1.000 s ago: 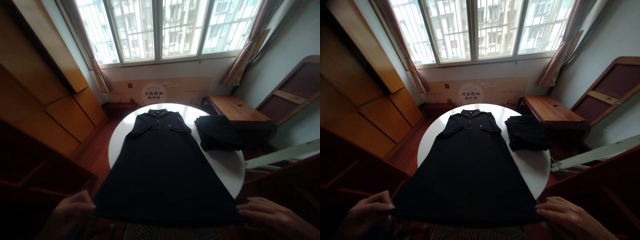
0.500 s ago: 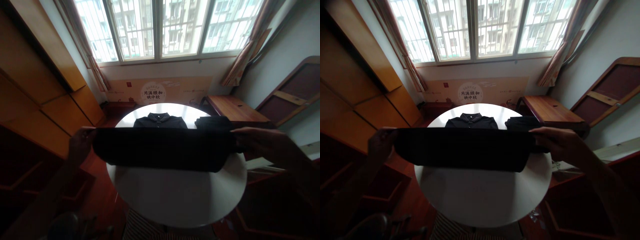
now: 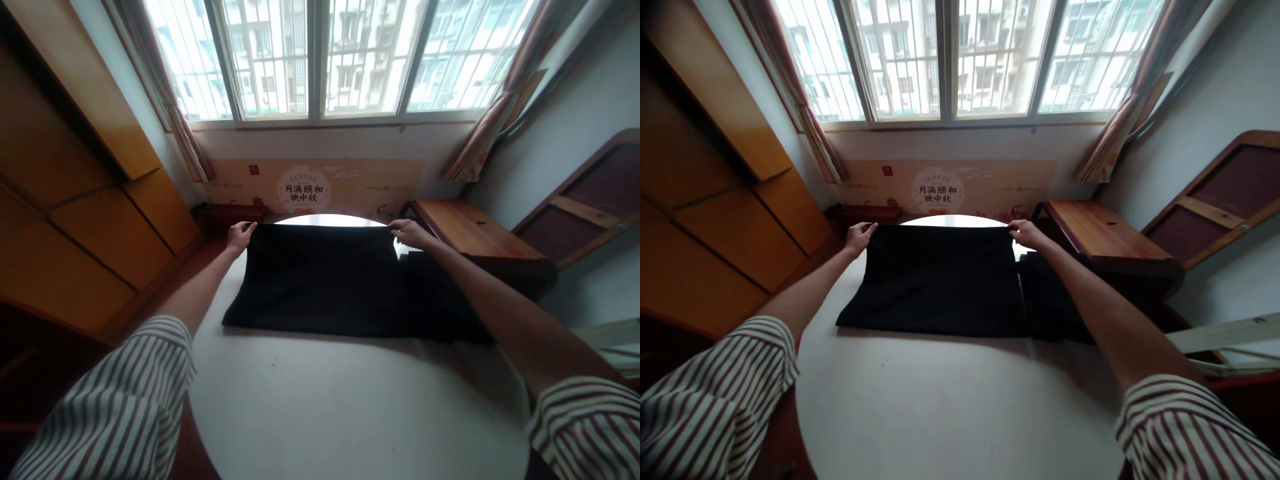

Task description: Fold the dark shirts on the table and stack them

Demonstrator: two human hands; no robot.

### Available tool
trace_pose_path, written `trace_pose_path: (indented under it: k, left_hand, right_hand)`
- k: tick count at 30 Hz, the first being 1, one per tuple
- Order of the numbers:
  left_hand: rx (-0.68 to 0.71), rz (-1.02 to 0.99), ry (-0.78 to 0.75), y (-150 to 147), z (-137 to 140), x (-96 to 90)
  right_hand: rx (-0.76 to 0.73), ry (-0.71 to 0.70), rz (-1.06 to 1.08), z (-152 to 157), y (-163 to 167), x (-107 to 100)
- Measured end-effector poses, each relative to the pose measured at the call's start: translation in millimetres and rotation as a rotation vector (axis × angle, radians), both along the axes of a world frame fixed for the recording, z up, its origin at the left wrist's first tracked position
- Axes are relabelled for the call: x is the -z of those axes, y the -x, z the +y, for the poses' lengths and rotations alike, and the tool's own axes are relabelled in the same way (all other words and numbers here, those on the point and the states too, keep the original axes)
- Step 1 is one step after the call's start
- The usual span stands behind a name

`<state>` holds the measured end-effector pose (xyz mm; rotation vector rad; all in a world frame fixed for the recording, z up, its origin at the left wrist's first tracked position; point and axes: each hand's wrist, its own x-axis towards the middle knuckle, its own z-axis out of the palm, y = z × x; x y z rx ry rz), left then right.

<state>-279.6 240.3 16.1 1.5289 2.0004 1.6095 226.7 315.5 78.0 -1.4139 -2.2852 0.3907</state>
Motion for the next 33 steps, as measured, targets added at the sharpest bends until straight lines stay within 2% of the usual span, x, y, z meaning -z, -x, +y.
trace_pose_path:
  k: [4,7,10,14,16,18,20,22,24,26,28,31,33]
  left_hand:
    - [0.012,-0.037,0.042,-1,24,30.9]
    - [0.023,-0.045,0.064,-2,35,42.1]
    - [0.017,-0.028,0.105,-4,46,43.1]
    - [-0.012,0.034,0.154,-18,47,33.3]
    - [0.078,0.192,0.148,-34,32,29.3]
    - [0.278,0.425,0.137,-54,4,30.5]
    - [0.516,0.627,0.18,-70,-33,37.7]
    - [0.666,0.765,0.297,-78,-69,48.3]
    - [0.657,0.846,0.427,-74,-96,57.3]
    - [0.537,0.87,0.52,-62,-109,60.8]
    - [0.41,0.868,0.561,-51,-114,57.0]
    - [0.321,0.873,0.449,-47,-124,41.3]
    - [0.386,0.886,0.289,-54,-141,30.1]
  right_hand:
    - [0.059,0.01,-0.134,19,17,19]
    - [0.045,-0.005,-0.183,21,26,28]
    - [0.003,-0.032,-0.222,15,33,31]
    - [-0.081,-0.071,-0.267,-6,44,27]
    - [-0.133,-0.087,-0.287,-29,51,30]
    - [-0.199,-0.093,-0.308,-63,55,39]
    - [-0.286,-0.079,-0.356,-107,54,58]
    - [-0.371,-0.044,-0.475,-153,48,80]
    - [-0.316,-0.085,-0.532,-191,37,102]
    - [-0.223,-0.169,-0.547,-215,25,117]
    - [-0.167,-0.245,-0.576,-226,14,124]
    - [-0.167,-0.34,-0.655,-226,3,118]
    - [-0.198,-0.416,-0.682,-225,-1,108]
